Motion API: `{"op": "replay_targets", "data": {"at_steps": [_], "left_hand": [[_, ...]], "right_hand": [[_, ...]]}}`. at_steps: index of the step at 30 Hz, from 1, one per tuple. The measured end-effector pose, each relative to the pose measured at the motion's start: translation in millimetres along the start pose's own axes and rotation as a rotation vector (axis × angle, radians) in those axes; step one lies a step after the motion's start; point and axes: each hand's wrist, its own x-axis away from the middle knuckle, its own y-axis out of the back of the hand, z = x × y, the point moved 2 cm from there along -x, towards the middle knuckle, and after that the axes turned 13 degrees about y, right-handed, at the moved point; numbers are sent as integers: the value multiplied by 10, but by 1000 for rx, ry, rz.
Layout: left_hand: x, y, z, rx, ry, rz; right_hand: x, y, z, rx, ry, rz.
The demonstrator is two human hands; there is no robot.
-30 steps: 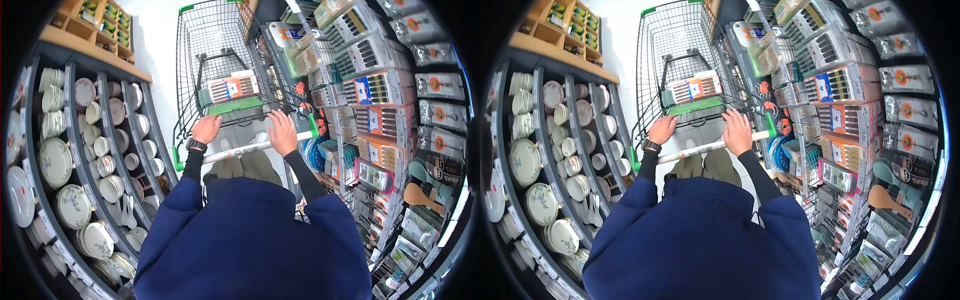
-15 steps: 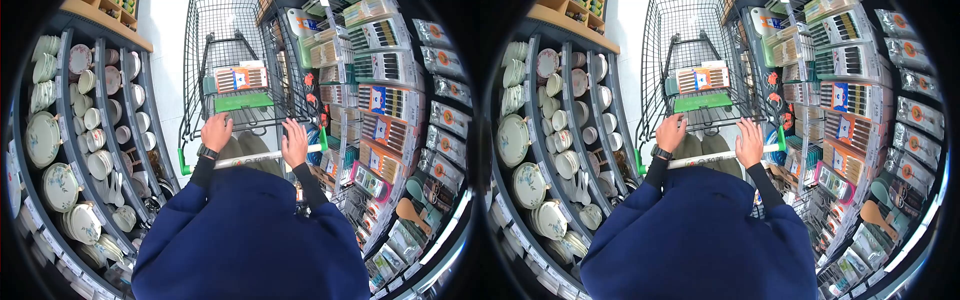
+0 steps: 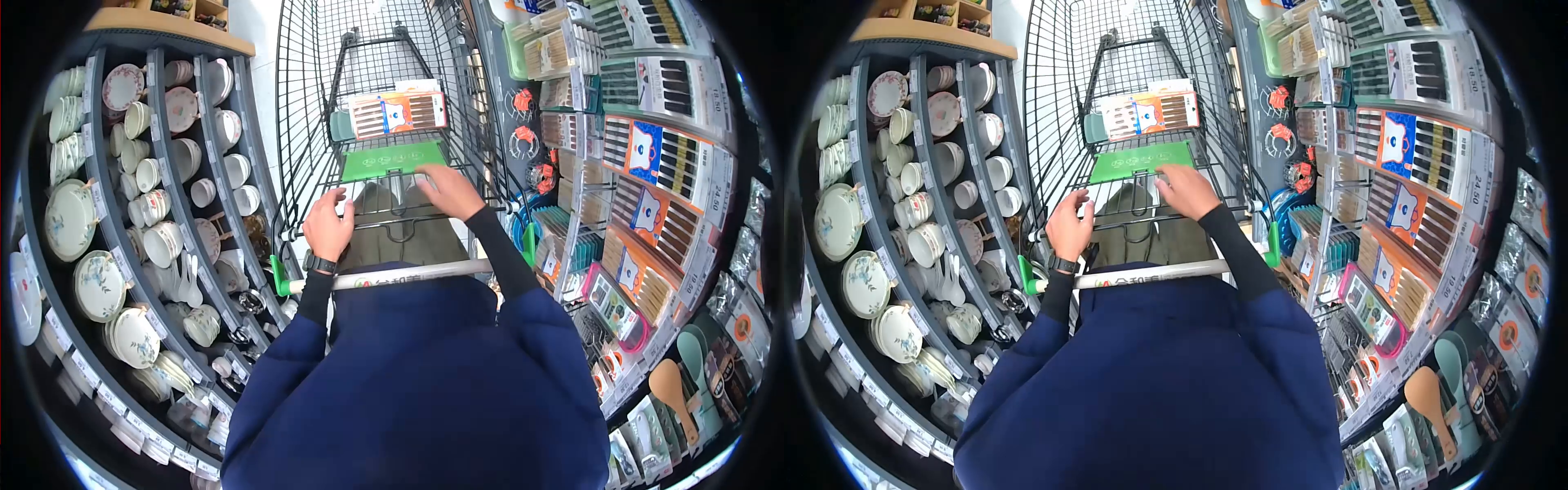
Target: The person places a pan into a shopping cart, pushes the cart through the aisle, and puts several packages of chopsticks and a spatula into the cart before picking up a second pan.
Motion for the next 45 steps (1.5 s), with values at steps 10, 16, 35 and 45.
{"op": "replay_targets", "data": {"at_steps": [10,16,35,45], "left_hand": [[-450,-65,64,252,-18,435],[-1810,-923,384,377,79,376],[-2984,-3364,1364,519,326,355],[-2986,-3028,1092,829,512,465]], "right_hand": [[-466,-267,-1301,-104,-126,194],[-738,-774,-2321,-68,-389,124],[-911,-1550,-3957,-76,-728,-208],[-973,-1351,-3759,-136,-745,-233]]}}
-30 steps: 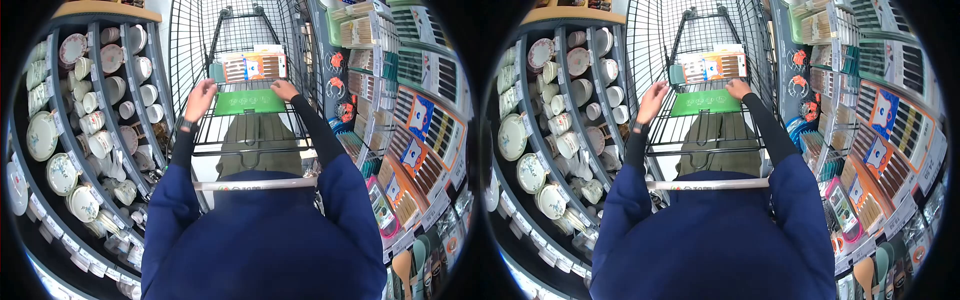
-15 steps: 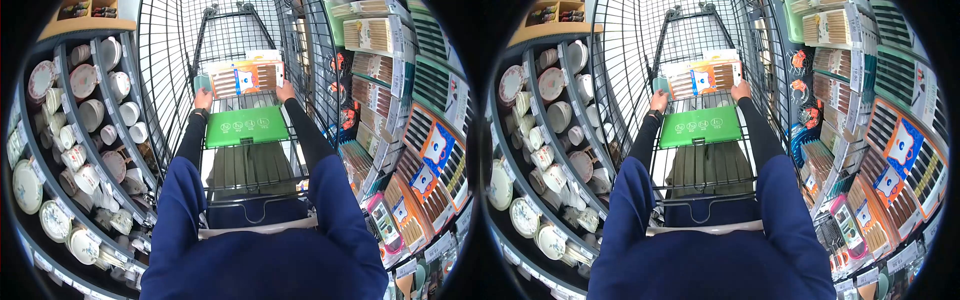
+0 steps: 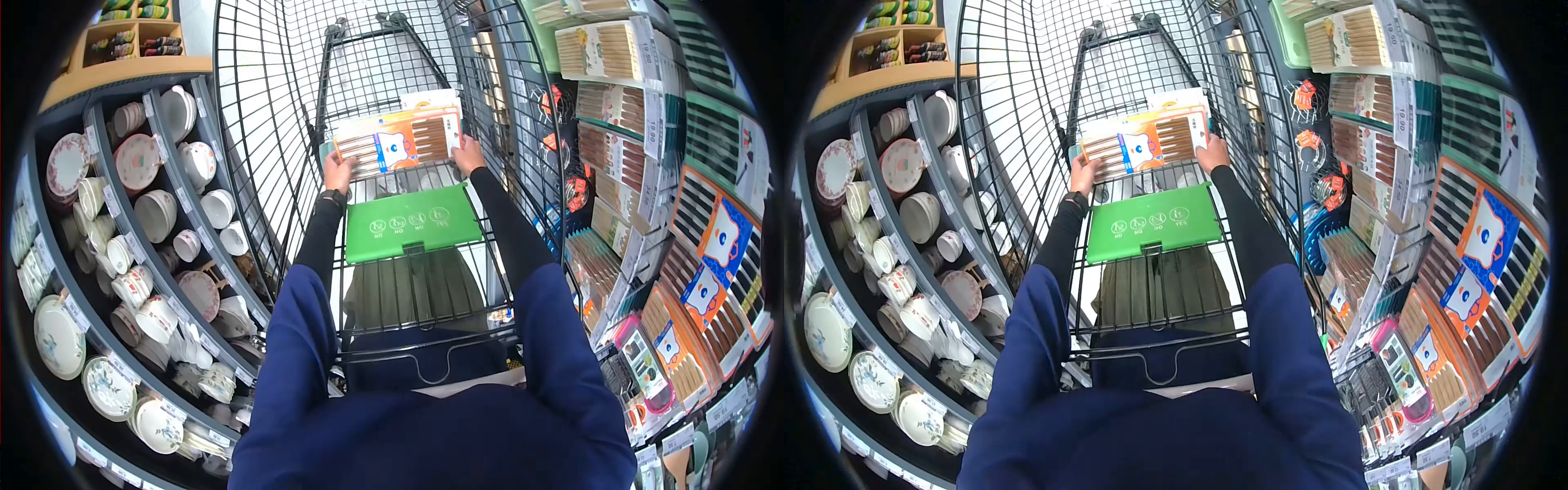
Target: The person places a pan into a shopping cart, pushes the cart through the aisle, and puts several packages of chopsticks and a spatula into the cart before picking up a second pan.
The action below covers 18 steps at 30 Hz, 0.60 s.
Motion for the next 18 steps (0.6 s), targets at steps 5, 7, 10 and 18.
{"op": "replay_targets", "data": {"at_steps": [5,7,10,18], "left_hand": [[-206,350,66,-125,-35,-42],[-501,545,258,-51,-2,61],[82,484,-86,-29,43,43],[1268,443,-605,-44,172,227]], "right_hand": [[213,107,163,-147,121,-141],[504,380,656,-142,121,-201],[781,635,1067,-189,155,-229],[1825,1294,2181,-326,366,-88]]}}
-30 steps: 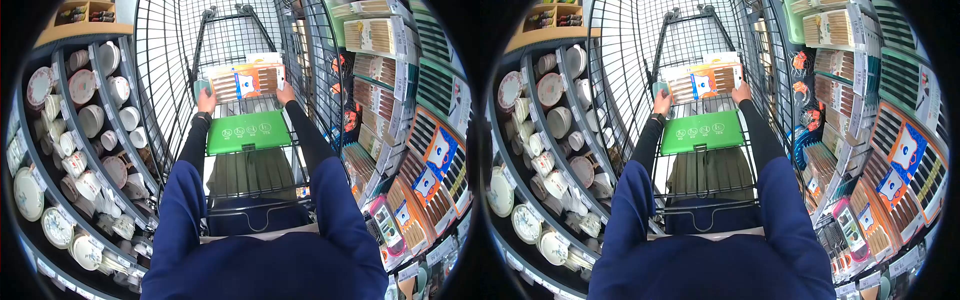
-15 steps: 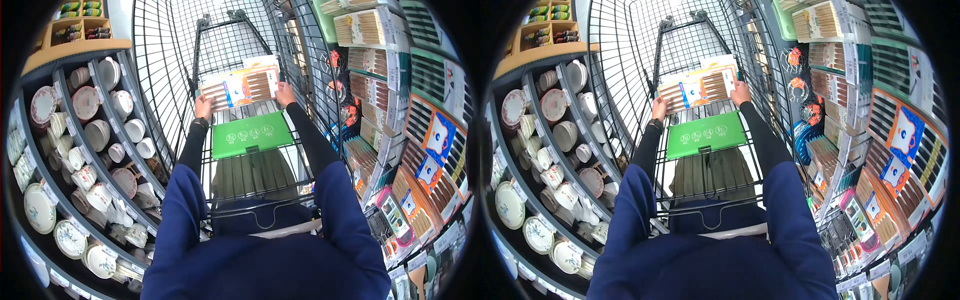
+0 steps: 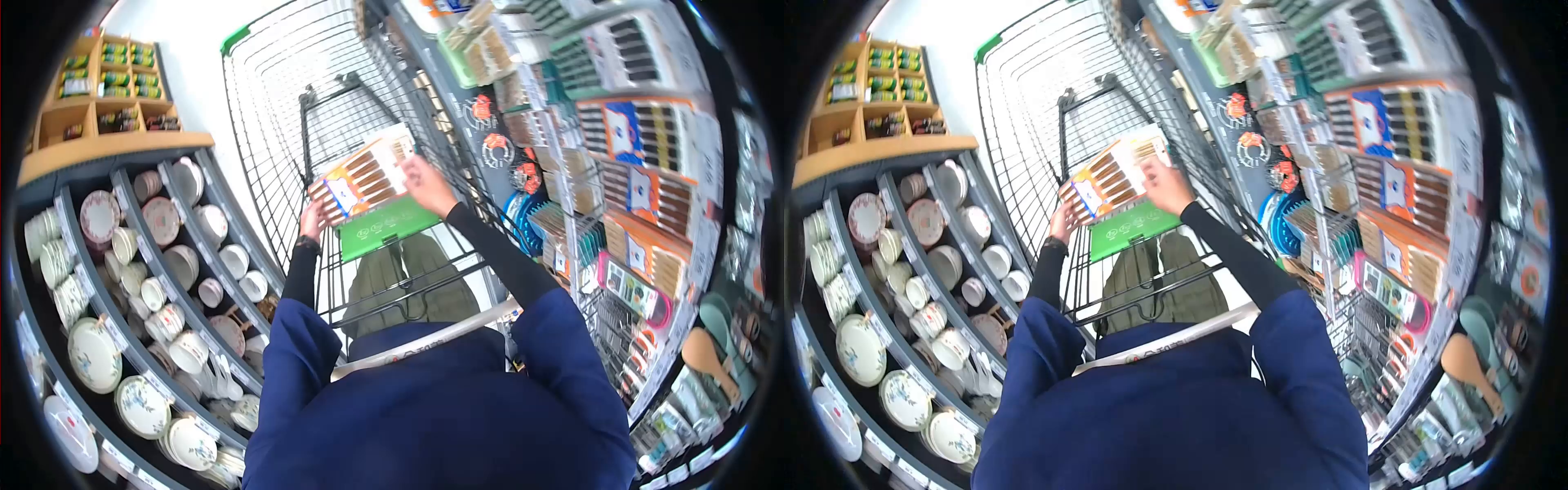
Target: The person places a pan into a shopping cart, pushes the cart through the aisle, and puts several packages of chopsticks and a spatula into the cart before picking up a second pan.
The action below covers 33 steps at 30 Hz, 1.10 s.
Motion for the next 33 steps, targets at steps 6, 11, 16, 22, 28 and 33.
{"op": "replay_targets", "data": {"at_steps": [6,11,16,22,28,33], "left_hand": [[503,-318,-27,209,26,175],[926,-777,-156,297,43,373],[1779,-1605,-350,168,-72,493],[2533,-2532,-314,17,-208,635],[3044,-3220,-170,-87,-349,755],[2903,-3346,-7,-138,-350,824]], "right_hand": [[762,290,1190,35,178,47],[1471,671,1584,-12,251,-140],[2239,1223,1674,-137,194,-579],[3165,1933,1532,-230,227,-1006],[3805,2262,1250,-399,264,-1031],[3997,2359,1337,-982,411,-901]]}}
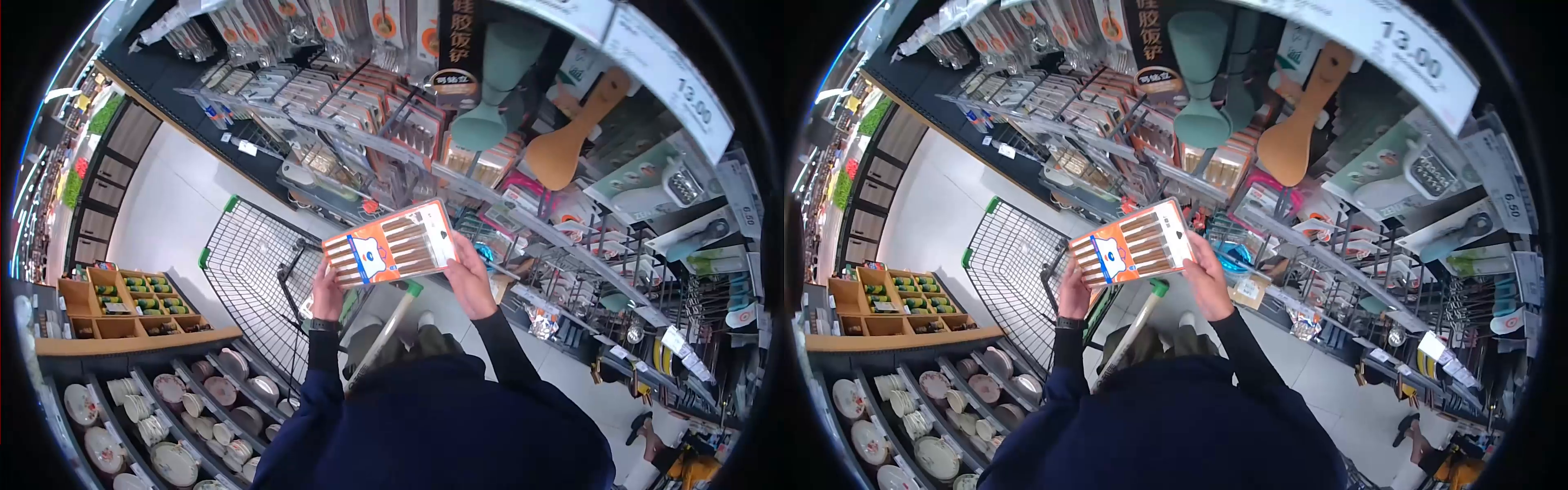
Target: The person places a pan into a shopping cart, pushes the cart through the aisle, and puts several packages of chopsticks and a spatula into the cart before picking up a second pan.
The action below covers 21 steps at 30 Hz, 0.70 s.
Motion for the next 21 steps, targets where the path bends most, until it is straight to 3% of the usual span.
{"op": "replay_targets", "data": {"at_steps": [4,7,9,12,21], "left_hand": [[52,-238,159,29,46,-35],[84,-316,227,62,47,61],[95,-417,266,91,147,-150],[93,-733,226,50,153,-188],[-433,-551,338,85,144,-61]], "right_hand": [[-275,-233,91,-262,31,37],[-457,-409,149,-247,47,107],[-611,-495,130,-256,56,125],[-894,-533,48,-243,63,114],[-1402,-597,26,-136,7,133]]}}
